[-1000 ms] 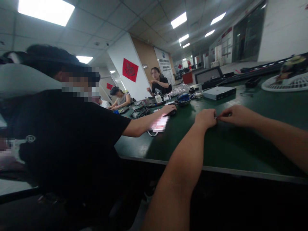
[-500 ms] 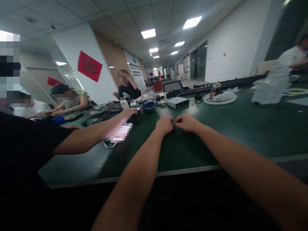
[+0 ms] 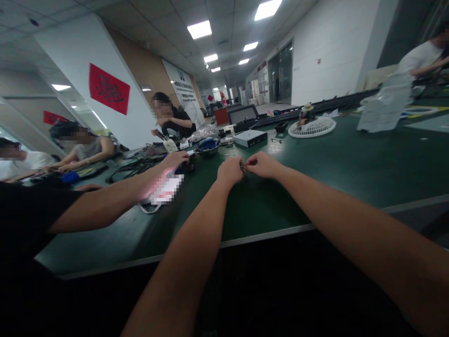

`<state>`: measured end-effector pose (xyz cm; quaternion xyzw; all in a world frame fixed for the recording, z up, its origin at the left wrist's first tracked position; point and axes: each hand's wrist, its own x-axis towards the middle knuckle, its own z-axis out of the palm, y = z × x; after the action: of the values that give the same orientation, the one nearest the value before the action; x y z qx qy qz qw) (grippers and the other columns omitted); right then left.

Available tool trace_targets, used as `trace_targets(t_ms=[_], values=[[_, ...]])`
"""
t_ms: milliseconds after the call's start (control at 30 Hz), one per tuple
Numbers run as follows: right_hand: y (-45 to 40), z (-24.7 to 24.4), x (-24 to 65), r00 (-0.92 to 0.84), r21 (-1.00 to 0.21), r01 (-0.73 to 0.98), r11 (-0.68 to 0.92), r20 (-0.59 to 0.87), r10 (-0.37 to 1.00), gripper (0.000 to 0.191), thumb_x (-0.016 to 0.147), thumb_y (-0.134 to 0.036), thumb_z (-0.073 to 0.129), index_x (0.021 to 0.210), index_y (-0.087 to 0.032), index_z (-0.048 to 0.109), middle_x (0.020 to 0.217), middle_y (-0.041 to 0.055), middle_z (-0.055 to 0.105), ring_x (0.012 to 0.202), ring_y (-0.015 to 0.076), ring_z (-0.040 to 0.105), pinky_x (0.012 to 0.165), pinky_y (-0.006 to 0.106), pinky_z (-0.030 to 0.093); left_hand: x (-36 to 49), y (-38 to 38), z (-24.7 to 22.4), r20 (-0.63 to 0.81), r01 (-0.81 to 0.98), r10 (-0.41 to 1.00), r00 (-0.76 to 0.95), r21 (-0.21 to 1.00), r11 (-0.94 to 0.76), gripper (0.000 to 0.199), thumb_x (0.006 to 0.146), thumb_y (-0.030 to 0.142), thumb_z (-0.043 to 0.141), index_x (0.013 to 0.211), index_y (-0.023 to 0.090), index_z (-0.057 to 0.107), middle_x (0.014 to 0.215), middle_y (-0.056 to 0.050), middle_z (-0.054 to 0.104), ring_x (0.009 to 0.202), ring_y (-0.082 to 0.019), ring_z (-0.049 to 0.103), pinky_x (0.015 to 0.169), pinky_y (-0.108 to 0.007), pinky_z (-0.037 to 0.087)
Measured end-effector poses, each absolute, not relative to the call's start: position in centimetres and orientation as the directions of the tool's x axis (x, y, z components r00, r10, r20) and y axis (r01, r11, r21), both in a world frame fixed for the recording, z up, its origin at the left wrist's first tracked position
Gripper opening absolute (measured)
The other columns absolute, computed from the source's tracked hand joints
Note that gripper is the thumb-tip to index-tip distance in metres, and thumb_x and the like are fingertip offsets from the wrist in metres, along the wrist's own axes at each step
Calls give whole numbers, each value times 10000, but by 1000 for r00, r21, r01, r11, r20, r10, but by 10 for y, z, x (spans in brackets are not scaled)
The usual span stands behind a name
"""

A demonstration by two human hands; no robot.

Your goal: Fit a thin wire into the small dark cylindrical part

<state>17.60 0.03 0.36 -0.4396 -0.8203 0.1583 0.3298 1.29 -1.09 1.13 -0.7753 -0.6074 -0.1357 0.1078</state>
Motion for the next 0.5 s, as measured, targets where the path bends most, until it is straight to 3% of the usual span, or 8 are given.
trace_targets(t_ms=[133,267,367,500], values=[[4,2,178,-309,-513,715,474,376,873,175,801,-274,657,869,-209,805,819,54,757,751,194,664,660,274,469,17,-12,11,333,968,913,237,-2,-251,214,861,312,564,1028,254,683,1027,-98,707,934,-266,659,811,-362,514],[0,4,179,-385,-406,752,519,369,846,161,761,-272,682,829,-204,811,751,61,739,703,205,649,666,304,463,15,-12,9,304,960,914,267,-3,-280,192,822,264,597,989,244,691,1034,-96,703,942,-276,649,828,-381,508],[-2,6,179,-443,-456,664,593,399,803,173,786,-265,652,810,-179,800,715,46,725,678,180,635,649,292,441,12,-9,8,327,959,908,263,9,-282,199,817,267,611,999,239,688,1032,-95,698,938,-273,644,832,-379,502],[2,3,177,-326,-560,652,511,402,856,190,808,-258,631,829,-165,795,724,51,724,686,172,639,640,281,441,12,-3,5,383,961,892,239,38,-274,226,849,306,588,1044,240,682,1044,-103,687,942,-263,637,854,-382,497]])
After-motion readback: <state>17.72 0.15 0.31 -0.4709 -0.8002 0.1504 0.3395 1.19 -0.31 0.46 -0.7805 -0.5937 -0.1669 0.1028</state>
